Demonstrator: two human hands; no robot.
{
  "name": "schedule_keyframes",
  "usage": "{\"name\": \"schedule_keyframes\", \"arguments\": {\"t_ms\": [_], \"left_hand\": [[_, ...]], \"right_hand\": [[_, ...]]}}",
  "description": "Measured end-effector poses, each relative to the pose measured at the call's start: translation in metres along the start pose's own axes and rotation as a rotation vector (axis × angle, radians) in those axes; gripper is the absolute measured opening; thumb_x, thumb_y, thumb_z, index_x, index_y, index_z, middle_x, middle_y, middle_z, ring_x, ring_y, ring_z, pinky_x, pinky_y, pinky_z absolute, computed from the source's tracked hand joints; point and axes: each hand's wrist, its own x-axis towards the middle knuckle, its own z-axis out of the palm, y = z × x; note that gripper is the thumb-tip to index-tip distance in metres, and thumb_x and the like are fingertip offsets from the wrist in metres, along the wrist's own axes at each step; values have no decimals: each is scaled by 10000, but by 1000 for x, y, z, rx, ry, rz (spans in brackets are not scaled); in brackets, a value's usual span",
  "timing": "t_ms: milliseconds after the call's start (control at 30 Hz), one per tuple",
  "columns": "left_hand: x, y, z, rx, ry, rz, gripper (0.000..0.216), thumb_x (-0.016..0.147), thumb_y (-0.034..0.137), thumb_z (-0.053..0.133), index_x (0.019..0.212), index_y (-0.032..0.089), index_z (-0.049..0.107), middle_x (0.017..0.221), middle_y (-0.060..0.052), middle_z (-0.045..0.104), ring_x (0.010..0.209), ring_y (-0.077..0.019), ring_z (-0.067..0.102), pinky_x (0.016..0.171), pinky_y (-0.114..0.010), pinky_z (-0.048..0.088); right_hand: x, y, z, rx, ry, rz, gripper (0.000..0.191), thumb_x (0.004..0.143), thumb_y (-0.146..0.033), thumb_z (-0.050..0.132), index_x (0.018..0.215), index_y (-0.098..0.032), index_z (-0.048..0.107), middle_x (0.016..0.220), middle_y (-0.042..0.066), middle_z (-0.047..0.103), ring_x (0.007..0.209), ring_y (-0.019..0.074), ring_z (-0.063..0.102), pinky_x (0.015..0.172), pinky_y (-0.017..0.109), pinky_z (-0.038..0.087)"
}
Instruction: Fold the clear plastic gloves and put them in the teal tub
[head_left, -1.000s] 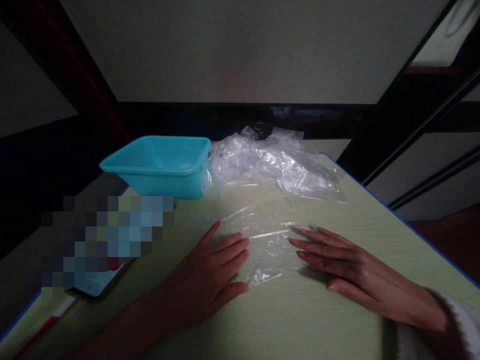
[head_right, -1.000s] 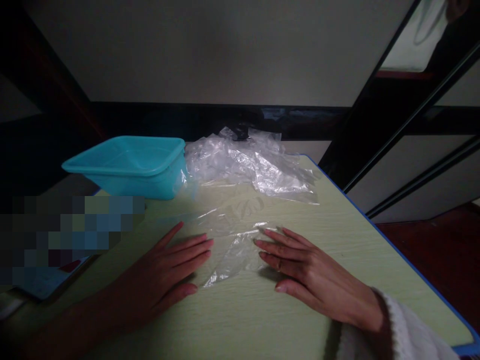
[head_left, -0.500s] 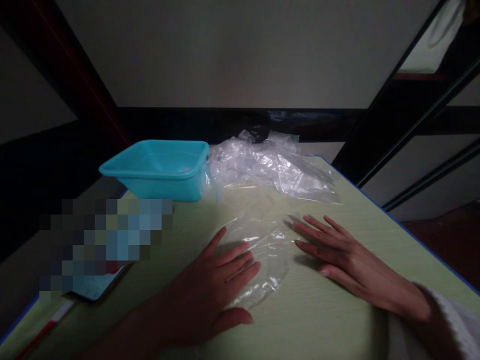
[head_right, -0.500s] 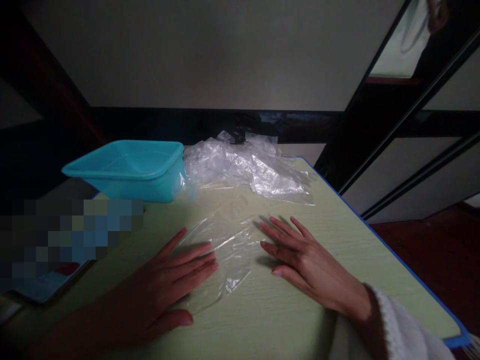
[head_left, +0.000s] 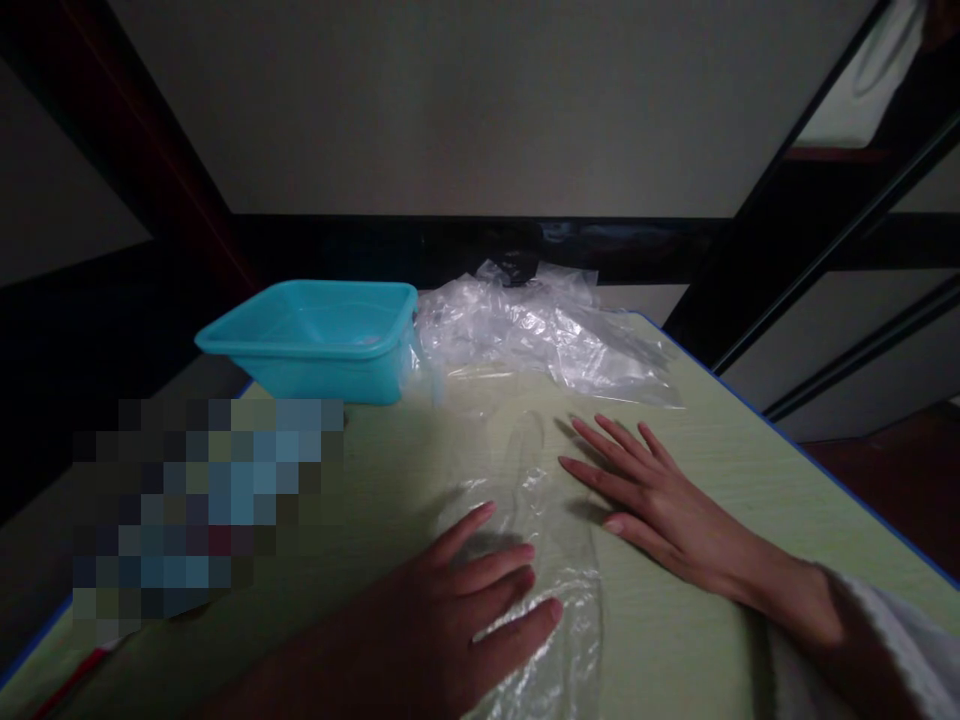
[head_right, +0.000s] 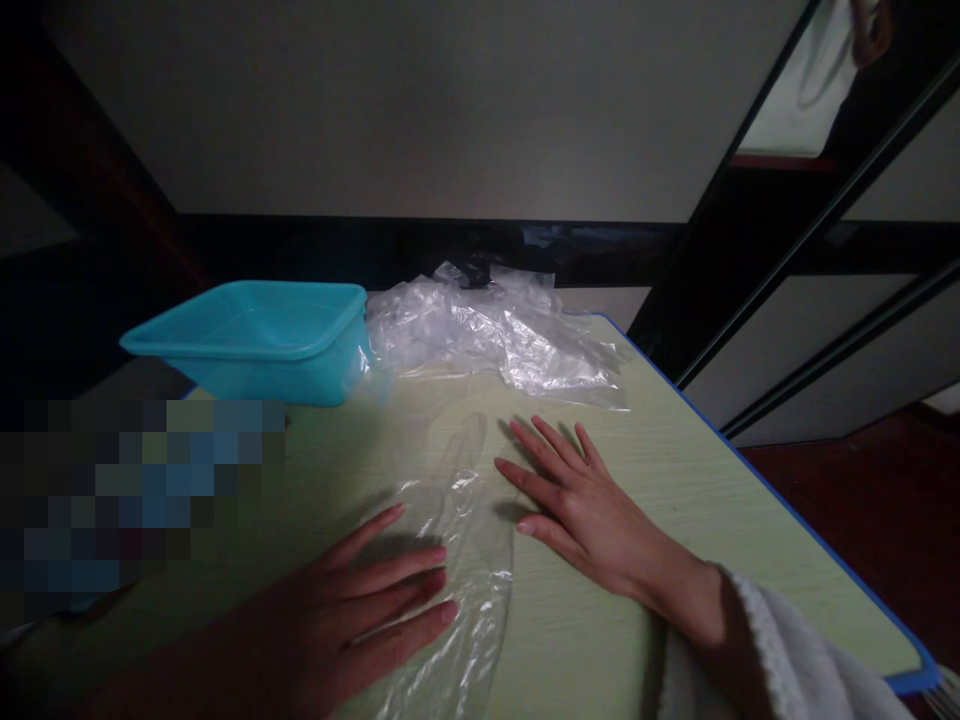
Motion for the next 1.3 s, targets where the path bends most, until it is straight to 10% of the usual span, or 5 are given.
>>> {"name": "schedule_keyframes", "arguments": {"t_ms": [333, 533, 1300], "left_hand": [[4, 2, -5, -13, 15, 74, 380, 957, 368, 343, 1270, 195, 470, 1298, -54, 555, 1300, -186, 378, 1140, -435, 67], [-6, -23, -12, 155, 254, -392, 387, 962, 264, 271, 1275, 98, 425, 1270, -123, 568, 1228, -199, 470, 1130, -442, 129], [-3, -42, -6, 152, 36, -623, 423, 953, 318, 244, 1303, 104, 344, 1328, -187, 496, 1268, -277, 419, 1068, -611, 152]], "right_hand": [[14, -3, 2, 35, 33, -10, 591, 921, -553, 234, 1322, -189, 468, 1481, 144, 243, 1361, 362, 151, 988, 691, 179], [14, -5, -2, 86, 79, 6, 528, 943, -483, 246, 1233, -176, 562, 1447, 136, 330, 1341, 354, 237, 992, 690, 198], [23, -2, 6, 16, 3, 78, 605, 942, -519, 181, 1331, -146, 456, 1464, 163, 284, 1354, 336, 210, 1020, 632, 221]]}}
